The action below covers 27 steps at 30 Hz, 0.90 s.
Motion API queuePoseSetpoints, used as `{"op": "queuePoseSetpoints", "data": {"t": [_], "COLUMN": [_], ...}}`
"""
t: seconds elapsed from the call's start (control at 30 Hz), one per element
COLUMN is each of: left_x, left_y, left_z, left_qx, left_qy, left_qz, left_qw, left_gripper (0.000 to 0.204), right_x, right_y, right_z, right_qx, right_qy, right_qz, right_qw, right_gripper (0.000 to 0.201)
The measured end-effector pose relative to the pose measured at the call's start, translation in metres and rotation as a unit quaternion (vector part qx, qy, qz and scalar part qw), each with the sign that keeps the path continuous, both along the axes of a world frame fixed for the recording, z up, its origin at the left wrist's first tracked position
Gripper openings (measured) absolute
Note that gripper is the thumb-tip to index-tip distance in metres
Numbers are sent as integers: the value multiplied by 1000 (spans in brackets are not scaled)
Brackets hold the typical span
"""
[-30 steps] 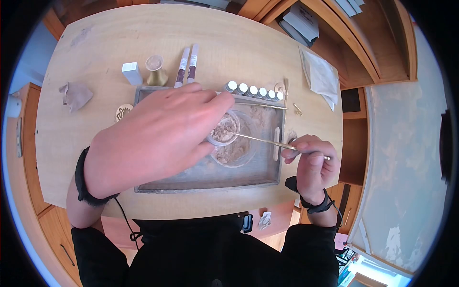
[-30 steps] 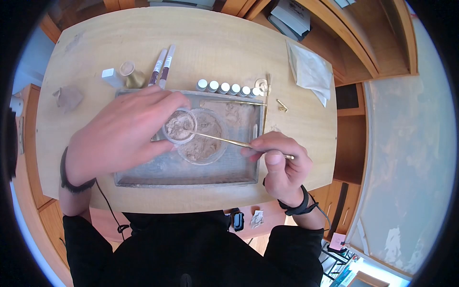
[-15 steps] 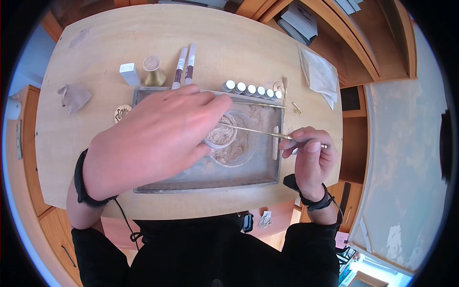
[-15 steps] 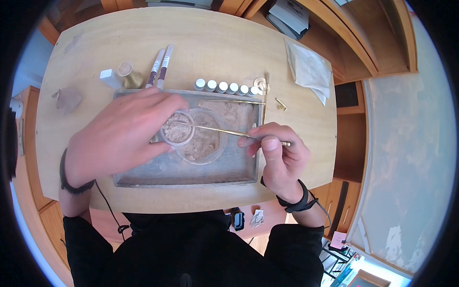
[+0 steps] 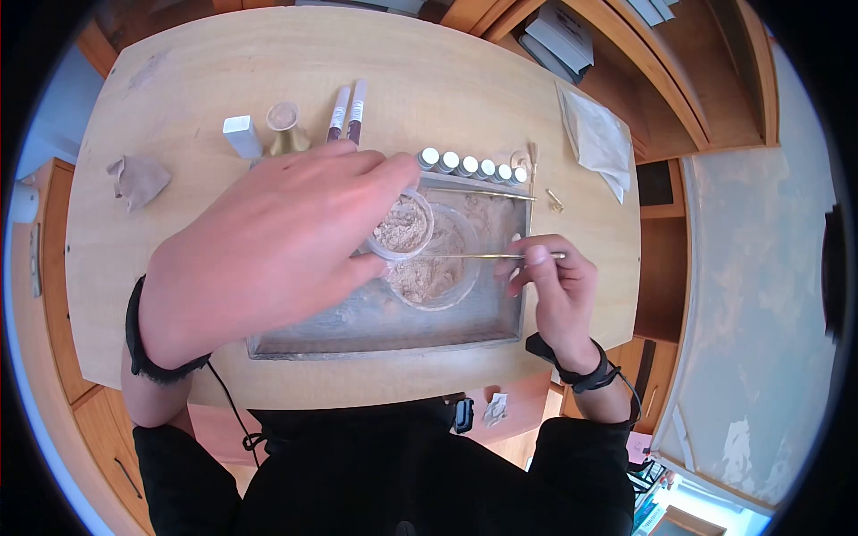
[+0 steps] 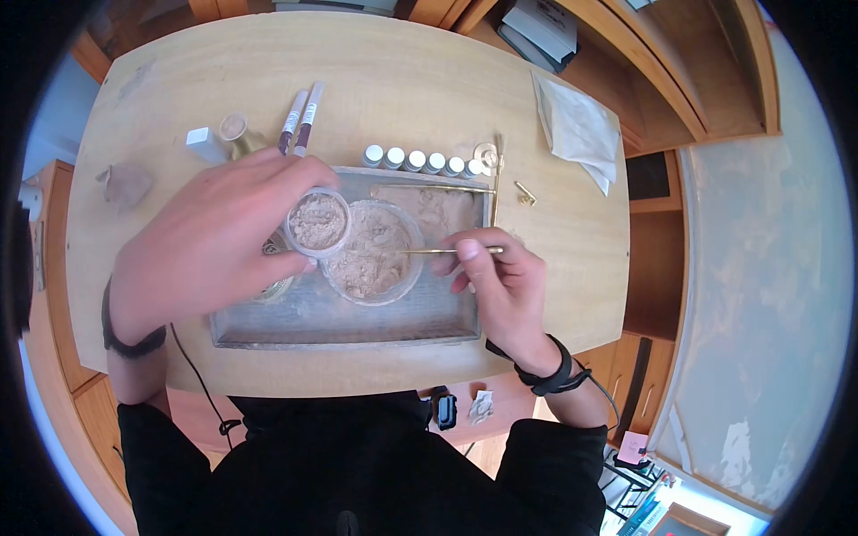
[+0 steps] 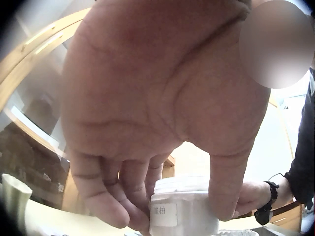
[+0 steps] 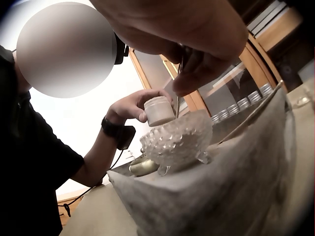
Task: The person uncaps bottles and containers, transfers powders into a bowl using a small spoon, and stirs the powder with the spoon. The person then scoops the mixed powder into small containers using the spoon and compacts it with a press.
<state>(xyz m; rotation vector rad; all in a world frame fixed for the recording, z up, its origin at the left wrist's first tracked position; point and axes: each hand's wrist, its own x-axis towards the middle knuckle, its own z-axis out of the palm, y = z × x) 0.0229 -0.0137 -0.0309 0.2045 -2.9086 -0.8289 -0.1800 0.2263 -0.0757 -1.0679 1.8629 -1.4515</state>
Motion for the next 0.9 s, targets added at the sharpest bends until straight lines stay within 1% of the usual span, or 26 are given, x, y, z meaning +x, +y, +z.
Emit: {"op": "queuePoseSetpoints", "data": {"t": [0.07, 0.1, 0.13, 0.2, 0.23, 0.3, 0.33, 0.43, 0.47, 0.53, 0.67, 0.73, 0.77, 0.8, 0.9], "left_x": [0, 0, 0, 0, 0, 0, 0, 1, 1, 1, -3, -4, -3, -2, -1], "left_y": [0, -1, -1, -1, -1, -1, -1, -1, -1, 0, 5, 7, 7, 6, 4], "left_z": [-1, -1, -2, -1, 0, -1, -1, -4, -4, -3, -9, -10, -11, -11, -9], "left_qx": [-1, -3, -4, -4, -4, -4, -4, -5, -6, -7, -15, -17, -17, -15, -10], "left_qy": [5, 9, 13, 9, 5, 2, -1, 0, 1, -19, -18, -4, -4, 6, 10], "left_qz": [-1, -5, -10, -8, -7, -8, -11, -16, -18, -24, -40, -50, -49, -49, -48], "left_qw": [1000, 1000, 1000, 1000, 1000, 1000, 1000, 1000, 1000, 1000, 999, 999, 999, 999, 999], "left_gripper": [50, 49, 48, 48, 47, 47, 46, 46, 46, 45, 46, 47, 47, 48, 49], "right_x": [1, 0, -3, -14, -17, -21, -22, -25, -25, -25, -14, -7, -9, -9, -13], "right_y": [-2, -2, 0, 2, 3, 3, 3, 4, 4, 4, -1, -4, -2, -1, 4], "right_z": [-4, -5, -7, -9, -8, -4, -1, 10, 13, 18, 23, 22, 20, 20, 21], "right_qx": [42, 57, 58, 72, 72, 31, 31, -42, -42, -93, -113, -87, -87, -87, -151], "right_qy": [-47, -61, -61, -153, -153, -186, -187, -199, -198, -190, -180, -26, 1, 1, -32], "right_qz": [14, -3, -3, -25, -24, -49, -48, -55, -56, -31, -6, 31, 46, 48, 12], "right_qw": [998, 996, 996, 985, 985, 981, 981, 978, 978, 977, 977, 995, 995, 995, 988], "right_gripper": [26, 28, 28, 30, 30, 32, 32, 32, 32, 33, 33, 33, 32, 32, 30]}}
